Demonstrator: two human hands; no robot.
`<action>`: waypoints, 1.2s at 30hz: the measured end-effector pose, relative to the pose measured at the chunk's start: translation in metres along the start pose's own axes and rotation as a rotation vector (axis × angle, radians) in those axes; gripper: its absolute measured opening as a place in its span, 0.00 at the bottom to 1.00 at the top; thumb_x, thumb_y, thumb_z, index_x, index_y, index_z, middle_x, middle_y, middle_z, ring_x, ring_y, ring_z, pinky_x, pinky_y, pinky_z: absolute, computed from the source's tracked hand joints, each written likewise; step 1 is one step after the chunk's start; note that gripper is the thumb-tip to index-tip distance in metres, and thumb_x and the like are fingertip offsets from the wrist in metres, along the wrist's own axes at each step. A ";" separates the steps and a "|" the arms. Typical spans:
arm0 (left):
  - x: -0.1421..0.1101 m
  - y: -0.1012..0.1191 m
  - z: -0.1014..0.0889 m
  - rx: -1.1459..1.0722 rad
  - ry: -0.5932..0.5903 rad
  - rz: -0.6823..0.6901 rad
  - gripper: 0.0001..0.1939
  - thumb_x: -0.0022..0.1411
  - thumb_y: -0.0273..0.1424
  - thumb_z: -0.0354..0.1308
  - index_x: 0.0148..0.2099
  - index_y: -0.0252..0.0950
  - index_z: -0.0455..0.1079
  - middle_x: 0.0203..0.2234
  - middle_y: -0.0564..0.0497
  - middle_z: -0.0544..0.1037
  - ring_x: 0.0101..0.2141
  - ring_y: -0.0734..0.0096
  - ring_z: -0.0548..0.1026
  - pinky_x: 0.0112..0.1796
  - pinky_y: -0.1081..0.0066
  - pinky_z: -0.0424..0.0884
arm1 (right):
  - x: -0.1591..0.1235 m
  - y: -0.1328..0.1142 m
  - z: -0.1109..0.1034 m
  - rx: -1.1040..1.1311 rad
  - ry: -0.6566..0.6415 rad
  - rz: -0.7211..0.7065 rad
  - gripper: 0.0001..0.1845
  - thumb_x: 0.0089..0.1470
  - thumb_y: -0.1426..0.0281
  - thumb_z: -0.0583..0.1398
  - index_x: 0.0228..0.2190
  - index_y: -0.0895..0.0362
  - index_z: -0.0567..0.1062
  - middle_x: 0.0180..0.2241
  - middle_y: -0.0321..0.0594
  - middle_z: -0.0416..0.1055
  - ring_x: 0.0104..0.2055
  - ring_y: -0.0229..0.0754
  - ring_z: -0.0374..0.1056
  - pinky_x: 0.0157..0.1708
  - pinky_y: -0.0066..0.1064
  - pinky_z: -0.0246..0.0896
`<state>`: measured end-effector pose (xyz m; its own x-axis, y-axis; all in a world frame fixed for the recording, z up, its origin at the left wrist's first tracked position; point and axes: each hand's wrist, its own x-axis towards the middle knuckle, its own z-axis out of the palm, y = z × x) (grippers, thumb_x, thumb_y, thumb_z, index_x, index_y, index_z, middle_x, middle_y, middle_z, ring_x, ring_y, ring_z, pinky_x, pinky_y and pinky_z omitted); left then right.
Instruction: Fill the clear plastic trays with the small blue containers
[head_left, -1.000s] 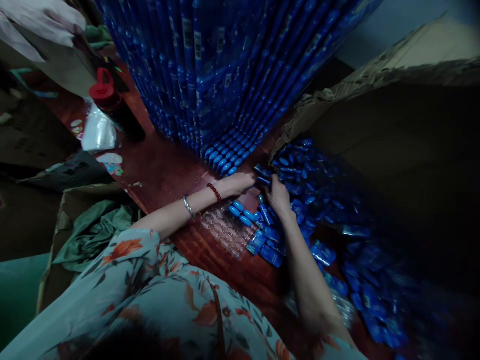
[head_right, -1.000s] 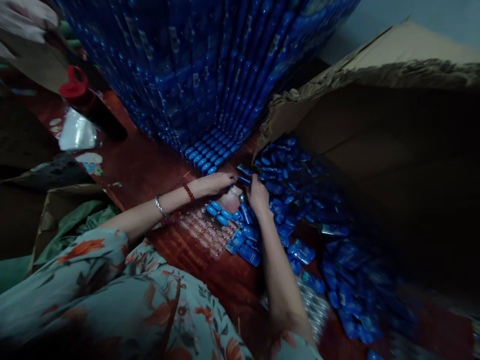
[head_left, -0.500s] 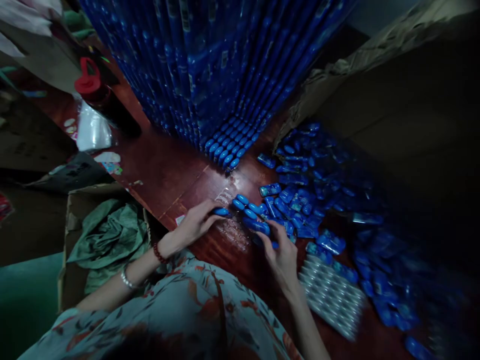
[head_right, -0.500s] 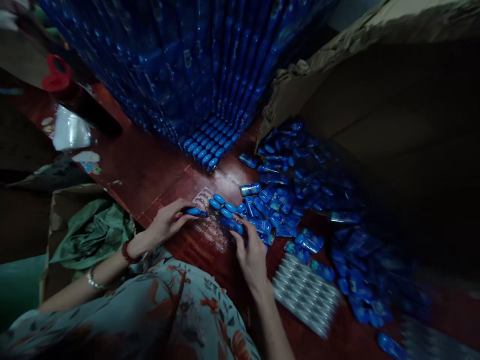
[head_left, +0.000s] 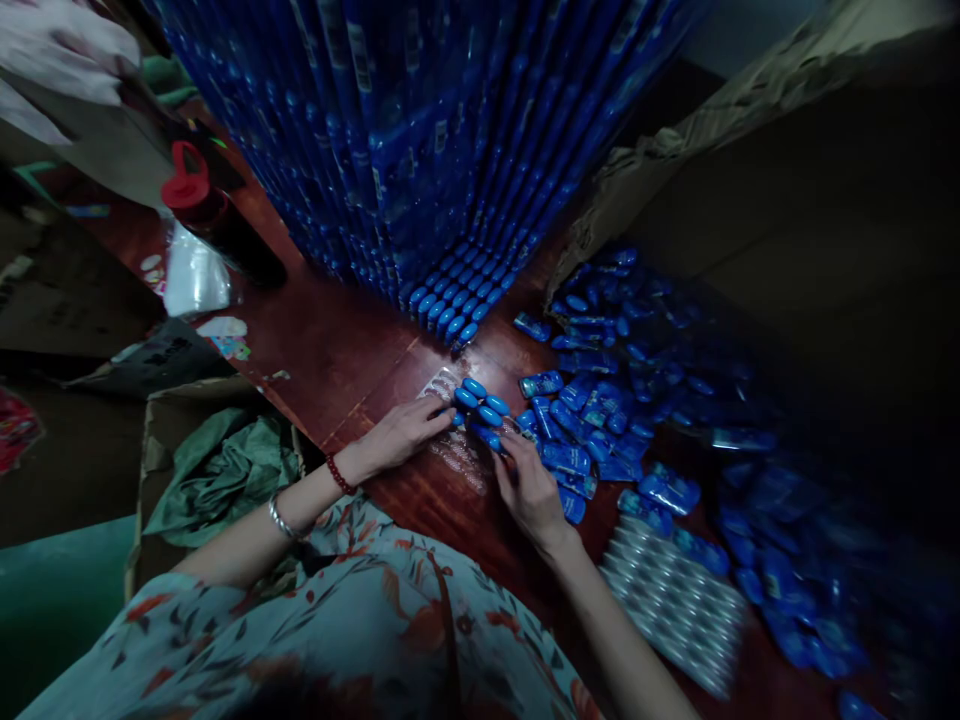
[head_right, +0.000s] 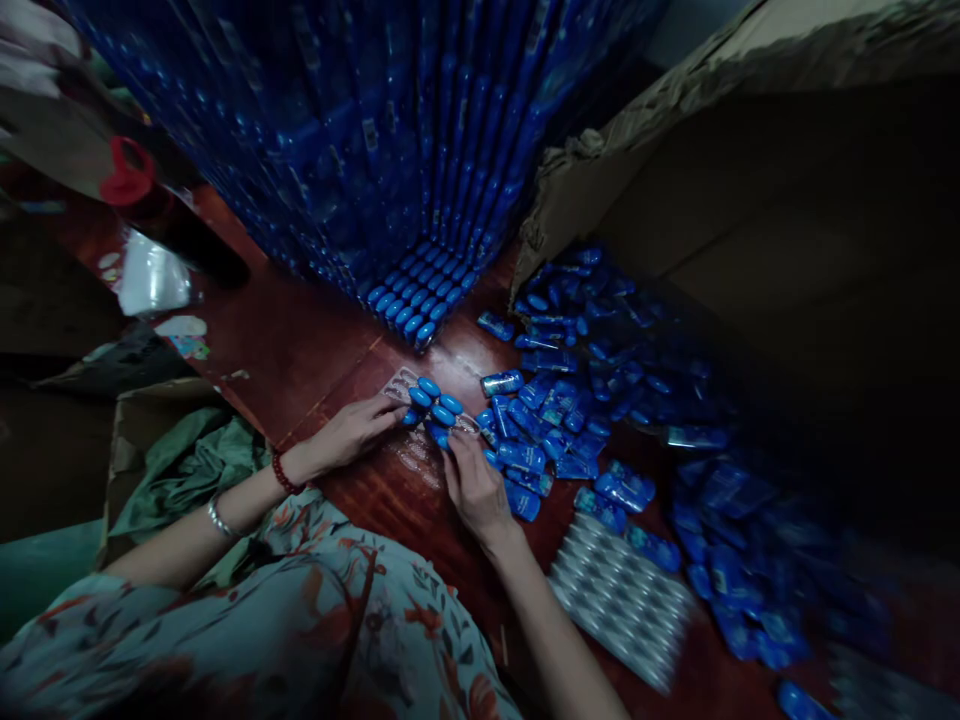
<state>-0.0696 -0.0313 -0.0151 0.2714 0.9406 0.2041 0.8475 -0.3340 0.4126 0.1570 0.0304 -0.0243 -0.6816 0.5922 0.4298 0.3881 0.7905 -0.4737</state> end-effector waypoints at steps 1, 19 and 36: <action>-0.003 0.000 0.001 0.014 0.006 -0.008 0.14 0.68 0.26 0.37 0.47 0.34 0.64 0.37 0.45 0.71 0.38 0.70 0.70 0.38 0.71 0.69 | 0.000 0.000 0.003 -0.009 0.004 -0.021 0.17 0.57 0.74 0.53 0.49 0.58 0.67 0.44 0.49 0.72 0.48 0.43 0.69 0.45 0.37 0.70; 0.018 0.020 -0.011 0.155 -0.146 -0.104 0.15 0.62 0.18 0.42 0.47 0.36 0.61 0.38 0.45 0.69 0.38 0.66 0.69 0.42 0.64 0.68 | 0.079 -0.015 -0.007 -0.260 -0.577 -0.020 0.18 0.55 0.80 0.49 0.43 0.53 0.70 0.39 0.44 0.70 0.32 0.40 0.70 0.27 0.28 0.63; 0.068 0.078 0.020 -0.073 -0.018 -0.064 0.14 0.67 0.32 0.43 0.51 0.35 0.63 0.41 0.43 0.69 0.40 0.64 0.69 0.40 0.67 0.68 | 0.116 0.116 -0.057 -0.232 -0.760 0.135 0.21 0.49 0.76 0.57 0.47 0.56 0.72 0.45 0.44 0.69 0.47 0.44 0.63 0.46 0.33 0.57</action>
<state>0.0239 0.0077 0.0135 0.2264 0.9608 0.1597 0.8280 -0.2762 0.4879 0.1580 0.1998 0.0141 -0.8227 0.4829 -0.2998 0.5595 0.7812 -0.2771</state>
